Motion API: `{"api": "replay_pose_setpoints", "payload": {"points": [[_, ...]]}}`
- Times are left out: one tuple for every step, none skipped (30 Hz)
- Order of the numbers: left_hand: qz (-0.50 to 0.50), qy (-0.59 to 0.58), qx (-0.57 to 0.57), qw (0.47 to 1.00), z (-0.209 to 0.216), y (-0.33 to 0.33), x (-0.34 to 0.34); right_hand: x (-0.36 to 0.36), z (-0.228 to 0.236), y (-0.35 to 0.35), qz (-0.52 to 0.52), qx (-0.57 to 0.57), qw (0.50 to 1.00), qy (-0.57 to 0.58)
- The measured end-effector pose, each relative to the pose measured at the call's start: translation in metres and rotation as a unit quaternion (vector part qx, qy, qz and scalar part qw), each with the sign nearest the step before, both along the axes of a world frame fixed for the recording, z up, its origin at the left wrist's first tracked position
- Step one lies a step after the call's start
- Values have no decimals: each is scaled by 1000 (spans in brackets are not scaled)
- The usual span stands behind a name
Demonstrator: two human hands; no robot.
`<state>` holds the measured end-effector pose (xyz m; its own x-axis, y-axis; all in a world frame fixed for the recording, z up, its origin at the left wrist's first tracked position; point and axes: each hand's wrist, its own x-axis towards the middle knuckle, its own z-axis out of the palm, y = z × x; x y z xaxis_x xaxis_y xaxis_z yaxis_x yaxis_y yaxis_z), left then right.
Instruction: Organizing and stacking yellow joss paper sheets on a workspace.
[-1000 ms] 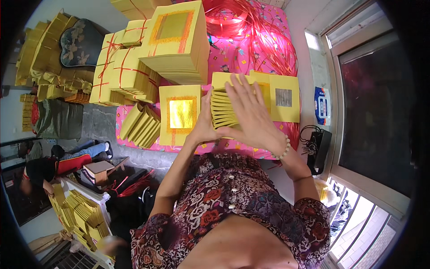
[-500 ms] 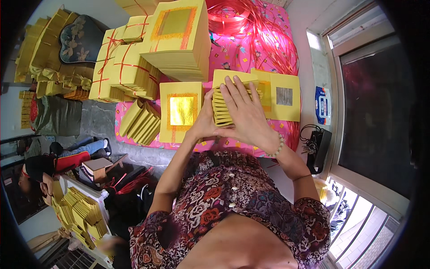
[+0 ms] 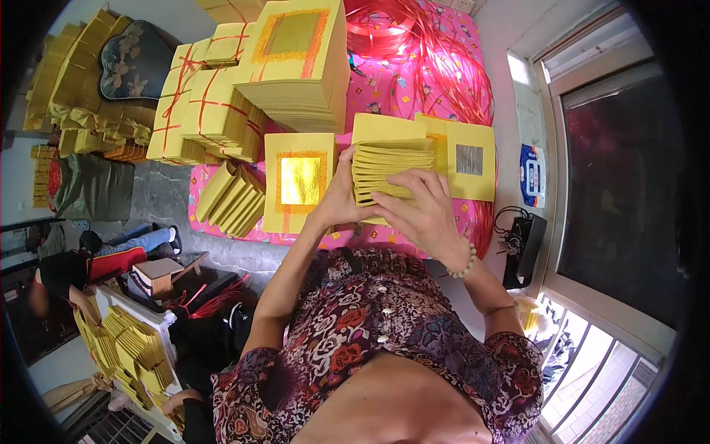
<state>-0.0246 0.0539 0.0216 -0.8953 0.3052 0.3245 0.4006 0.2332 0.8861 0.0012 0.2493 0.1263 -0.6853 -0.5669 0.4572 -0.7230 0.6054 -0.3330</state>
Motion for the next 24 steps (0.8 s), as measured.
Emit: {"api": "replay_pose_setpoints", "payload": {"points": [[0, 0, 0, 1000, 0, 0, 0, 1, -2, 0, -1, 3, 1000, 4], [2, 11, -5, 1000, 0, 1, -1, 1, -2, 0, -2, 3, 1000, 4], [4, 22, -10, 1000, 1, 1, -1, 1, -1, 0, -2, 5, 1000, 0], [5, 22, -10, 1000, 2, 1, -1, 1, -1, 0, -2, 6, 1000, -4], [-2, 1, 6, 1000, 4, 1, 0, 1, 2, 0, -1, 5, 1000, -5], [-10, -20, 21, 1000, 5, 1, 1, 0, 5, -1, -12, 6, 1000, -4], [-10, -19, 22, 1000, 5, 1, 1, -1, 7, -2, -24, 7, 1000, -4], [-10, -26, 31, 999, 4, 2, 1, -2, 7, -1, -25, 7, 1000, -3], [-9, -33, 41, 999, 3, 2, 1, -3, 6, 0, -25, 15, 1000, -2], [-9, -33, 41, 999, 2, 2, 1, -4, 6, 0, -25, 24, 999, 0], [-2, -11, 15, 1000, 2, 1, 0, -4, 5, 0, -24, 23, 999, 0], [4, 11, -10, 1000, 1, 0, 0, -5, 3, 0, -24, 25, 999, 0], [4, 11, -10, 1000, 1, 0, 0, -5, 2, 1, -23, 26, 999, 0], [0, -1, -1, 1000, 2, 0, 0, -5, 1, 1, -23, 26, 999, 0], [-5, -12, 8, 1000, 2, 1, 0, -5, 1, 1, -21, 24, 999, -3], [-4, -12, 8, 1000, 1, 0, 1, -5, 1, 1, -19, 22, 1000, -7], [-4, -11, 9, 1000, 0, 0, 1, -5, 0, 1, -18, 22, 1000, -7], [-4, -9, 10, 1000, -1, 0, 1, -5, 0, 1, -20, 24, 999, -14], [-5, -9, 10, 1000, 0, -1, 0, -5, -1, 1, -23, 26, 999, -21], [-2, -2, -4, 1000, 1, -1, 0, -6, 0, 1, -24, 26, 999, -21], [0, 6, -18, 1000, 1, -1, 0, -7, 3, 1, -32, 23, 999, -25], [1, 6, -19, 1000, 1, -1, 0, -9, 4, 0, -37, 20, 999, -28], [-2, -13, 5, 1000, -1, -1, 1, -10, 4, 0, -36, 20, 999, -27], [-6, -33, 29, 999, -1, -1, 2, -11, 4, 0, -40, 27, 999, -23]]}}
